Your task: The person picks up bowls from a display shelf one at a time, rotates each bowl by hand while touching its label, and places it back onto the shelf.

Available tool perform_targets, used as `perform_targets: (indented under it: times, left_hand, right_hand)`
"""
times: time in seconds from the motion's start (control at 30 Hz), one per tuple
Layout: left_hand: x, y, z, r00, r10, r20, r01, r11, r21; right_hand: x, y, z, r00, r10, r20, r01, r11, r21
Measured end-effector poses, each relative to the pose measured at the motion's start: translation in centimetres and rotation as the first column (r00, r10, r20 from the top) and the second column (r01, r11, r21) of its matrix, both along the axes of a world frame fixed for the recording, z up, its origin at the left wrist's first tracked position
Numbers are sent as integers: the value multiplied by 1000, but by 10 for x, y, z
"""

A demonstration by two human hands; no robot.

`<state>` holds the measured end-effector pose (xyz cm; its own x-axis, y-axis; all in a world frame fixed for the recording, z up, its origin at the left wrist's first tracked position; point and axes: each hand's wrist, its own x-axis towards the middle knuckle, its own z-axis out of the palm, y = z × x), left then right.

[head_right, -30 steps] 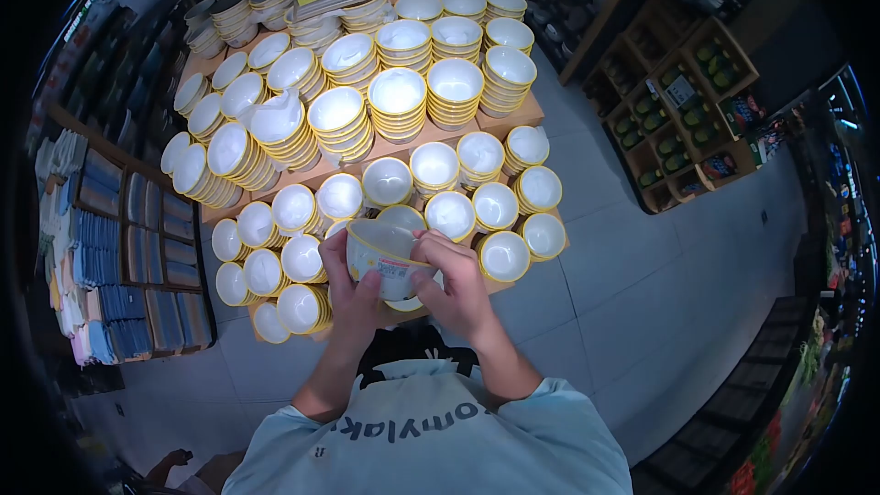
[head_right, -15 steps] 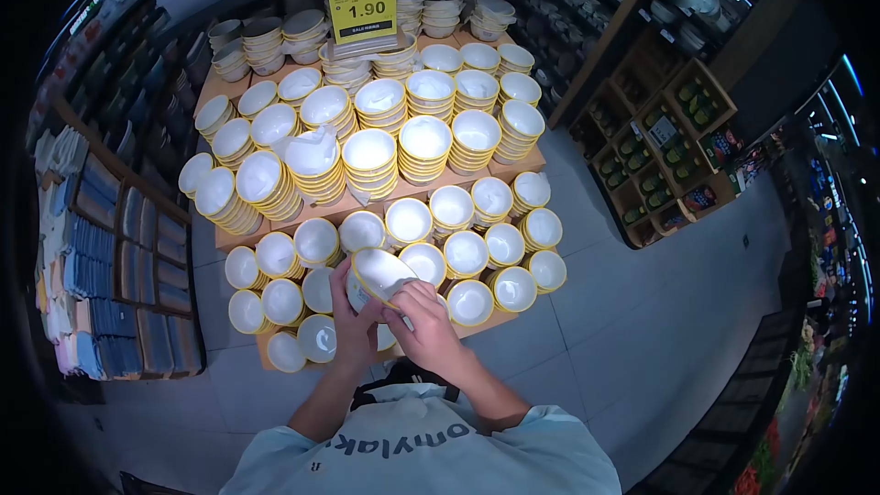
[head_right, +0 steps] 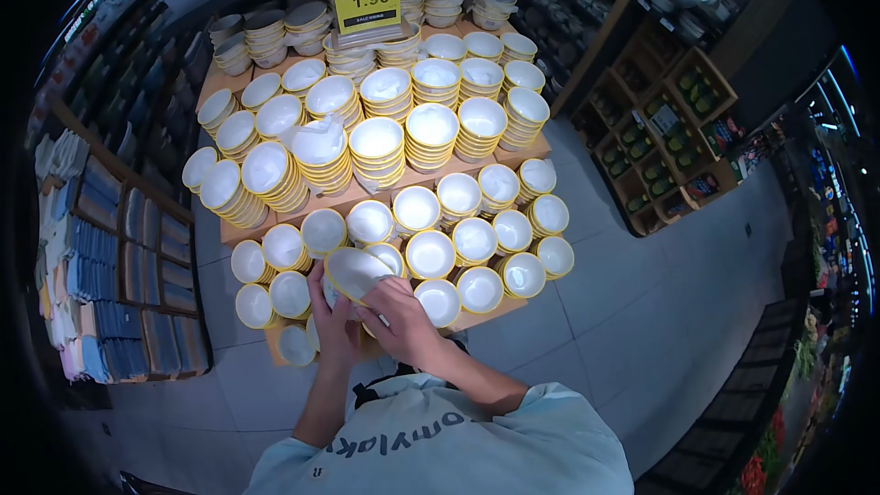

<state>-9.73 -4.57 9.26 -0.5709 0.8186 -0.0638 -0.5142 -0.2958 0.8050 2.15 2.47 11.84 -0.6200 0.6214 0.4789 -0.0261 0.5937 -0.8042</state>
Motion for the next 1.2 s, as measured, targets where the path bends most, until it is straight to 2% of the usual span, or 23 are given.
perform_targets:
  times: [0.07,0.13,0.27,0.43,0.47,0.5,0.57,0.6,0.67,0.73,0.8,0.97,1.1,1.2]
  left_hand:
    - [9,6,0,1000,21,6,-21,1000,-9]
    - [19,14,0,1000,-31,-3,31,999,39]
    - [50,39,-6,996,-82,30,82,996,20]
    - [103,79,-10,955,-255,151,254,967,26]
    - [115,85,-21,944,-276,179,259,959,112]
    - [124,91,-24,944,-277,177,261,959,108]
    - [139,101,-29,960,-249,128,260,963,-78]
    - [145,104,-29,959,-251,129,263,961,-87]
    - [154,107,-29,915,-271,298,312,945,-100]
    - [160,111,-42,911,-293,289,332,938,-98]
    - [170,117,-50,906,-311,286,349,932,-94]
    - [191,129,-65,935,-346,74,354,921,-161]
    - [203,130,-85,934,-350,74,358,921,-157]
    - [211,128,-105,940,-341,21,337,913,-229]
  right_hand:
    - [10,7,4,1000,0,14,0,1000,3]
    - [24,14,4,1000,-3,26,3,1000,9]
    - [61,40,-2,999,-36,37,35,999,38]
    - [117,67,-9,983,-146,109,140,988,59]
    - [126,73,-13,973,-152,174,126,980,153]
    - [136,78,-17,958,-164,237,105,964,243]
    - [154,86,-25,960,-163,228,96,956,277]
    - [162,91,-25,961,-163,222,88,946,313]
    - [177,97,-22,949,-200,242,130,952,276]
    - [191,111,-24,935,-236,265,170,954,247]
    - [206,125,-41,926,-76,369,38,993,108]
    - [226,146,-60,877,21,479,-44,998,37]
    - [235,161,-67,823,88,562,-85,996,-31]
    - [235,172,-70,753,129,646,-113,991,-67]
